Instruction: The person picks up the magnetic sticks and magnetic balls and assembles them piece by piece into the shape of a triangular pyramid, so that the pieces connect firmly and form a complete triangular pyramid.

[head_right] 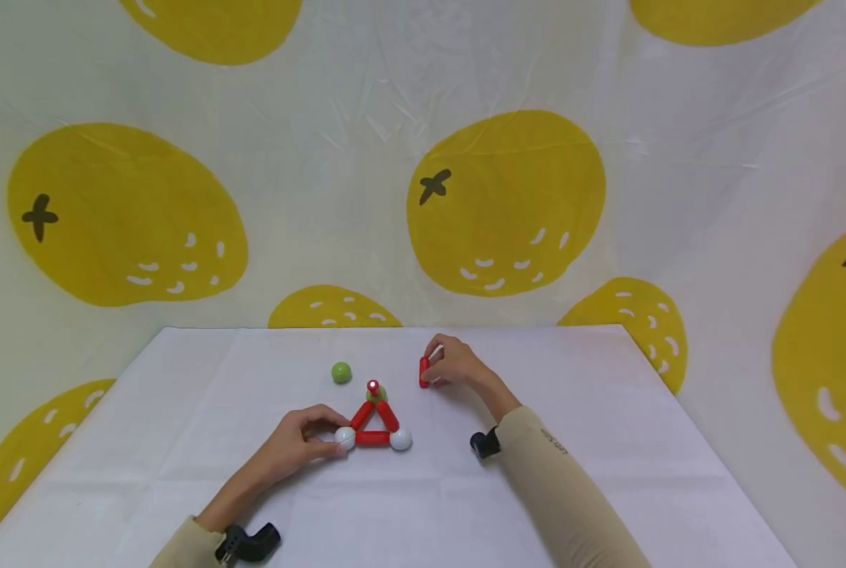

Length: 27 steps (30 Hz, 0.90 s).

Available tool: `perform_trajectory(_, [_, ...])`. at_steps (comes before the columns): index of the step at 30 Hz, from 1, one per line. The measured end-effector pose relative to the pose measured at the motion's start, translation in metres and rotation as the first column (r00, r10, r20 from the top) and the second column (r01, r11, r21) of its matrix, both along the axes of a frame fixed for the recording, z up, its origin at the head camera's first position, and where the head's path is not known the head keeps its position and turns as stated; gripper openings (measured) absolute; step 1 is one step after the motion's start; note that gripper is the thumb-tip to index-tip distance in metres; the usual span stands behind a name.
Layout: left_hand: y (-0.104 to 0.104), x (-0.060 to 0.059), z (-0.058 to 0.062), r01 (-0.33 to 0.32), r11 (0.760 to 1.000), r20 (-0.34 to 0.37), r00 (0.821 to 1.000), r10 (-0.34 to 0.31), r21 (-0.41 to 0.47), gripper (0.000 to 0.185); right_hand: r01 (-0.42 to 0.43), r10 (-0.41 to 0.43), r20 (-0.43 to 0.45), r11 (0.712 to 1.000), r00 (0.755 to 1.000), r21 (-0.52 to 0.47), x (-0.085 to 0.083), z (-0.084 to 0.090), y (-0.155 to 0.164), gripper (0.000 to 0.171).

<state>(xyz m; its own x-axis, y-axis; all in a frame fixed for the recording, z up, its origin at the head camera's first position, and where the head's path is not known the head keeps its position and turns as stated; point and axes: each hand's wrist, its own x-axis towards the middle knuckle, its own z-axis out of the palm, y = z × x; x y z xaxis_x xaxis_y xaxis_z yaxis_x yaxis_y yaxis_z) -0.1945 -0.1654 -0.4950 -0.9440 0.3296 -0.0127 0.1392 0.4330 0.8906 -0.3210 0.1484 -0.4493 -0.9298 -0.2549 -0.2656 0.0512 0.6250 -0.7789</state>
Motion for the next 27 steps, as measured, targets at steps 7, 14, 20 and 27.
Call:
perform_trajectory(7, [0.0,-0.001,-0.001,0.004,1.0,-0.016,1.0,-0.003,0.017,0.03,0.018,-0.019,-0.013,0.998,1.0,-0.053,0.003,0.001,-0.001,0.029])
perform_trajectory(14, [-0.001,-0.001,-0.002,0.006,1.0,-0.018,1.0,-0.006,0.018,0.03,0.046,-0.047,-0.017,0.997,0.999,-0.064,0.008,0.003,-0.003,0.029])
perform_trajectory(20, [-0.001,-0.001,-0.002,0.008,1.0,-0.019,1.0,-0.008,0.018,0.03,0.036,-0.041,-0.043,0.993,0.998,-0.109,0.015,0.012,-0.006,0.034])
perform_trajectory(27, [0.0,-0.002,-0.002,0.012,1.0,-0.018,1.0,-0.012,0.023,0.031,-0.014,-0.005,-0.099,0.981,0.995,-0.192,0.027,0.03,-0.013,0.035])
